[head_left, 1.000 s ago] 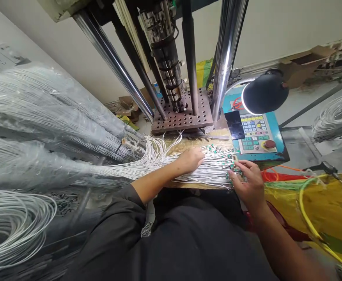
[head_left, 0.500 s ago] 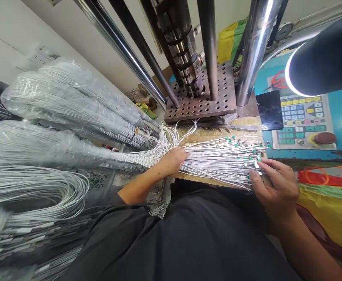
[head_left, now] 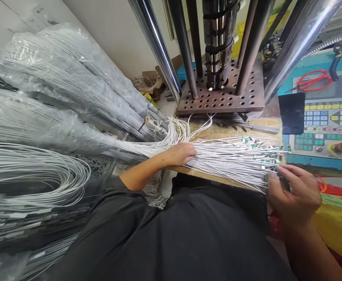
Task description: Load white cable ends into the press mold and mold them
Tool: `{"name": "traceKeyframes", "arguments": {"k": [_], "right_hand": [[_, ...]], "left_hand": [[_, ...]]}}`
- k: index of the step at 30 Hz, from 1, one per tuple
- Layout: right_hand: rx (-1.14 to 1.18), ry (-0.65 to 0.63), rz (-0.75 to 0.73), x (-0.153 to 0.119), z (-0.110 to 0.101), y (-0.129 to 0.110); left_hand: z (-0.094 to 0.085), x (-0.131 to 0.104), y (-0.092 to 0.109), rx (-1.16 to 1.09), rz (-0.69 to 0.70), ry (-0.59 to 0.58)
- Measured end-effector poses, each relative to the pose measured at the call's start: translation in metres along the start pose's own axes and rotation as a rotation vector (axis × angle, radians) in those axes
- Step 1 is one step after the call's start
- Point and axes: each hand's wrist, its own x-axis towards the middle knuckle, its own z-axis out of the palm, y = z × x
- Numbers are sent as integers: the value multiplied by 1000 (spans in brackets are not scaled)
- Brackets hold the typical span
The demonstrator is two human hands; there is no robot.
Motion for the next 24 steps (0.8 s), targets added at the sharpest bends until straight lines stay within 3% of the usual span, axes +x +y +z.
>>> {"name": "traceKeyframes", "arguments": {"k": [8,14,24], "right_hand": [[-79,31,5,0,2,-2],[-96,20,64,-2,3,-1],[-124,-9,29,2,1,-6]], "left_hand": [[0,7,-16,-169,-56,-55],[-9,9,-17,-182,-61,-71],[3,-1,-9,-58,54,148]]}}
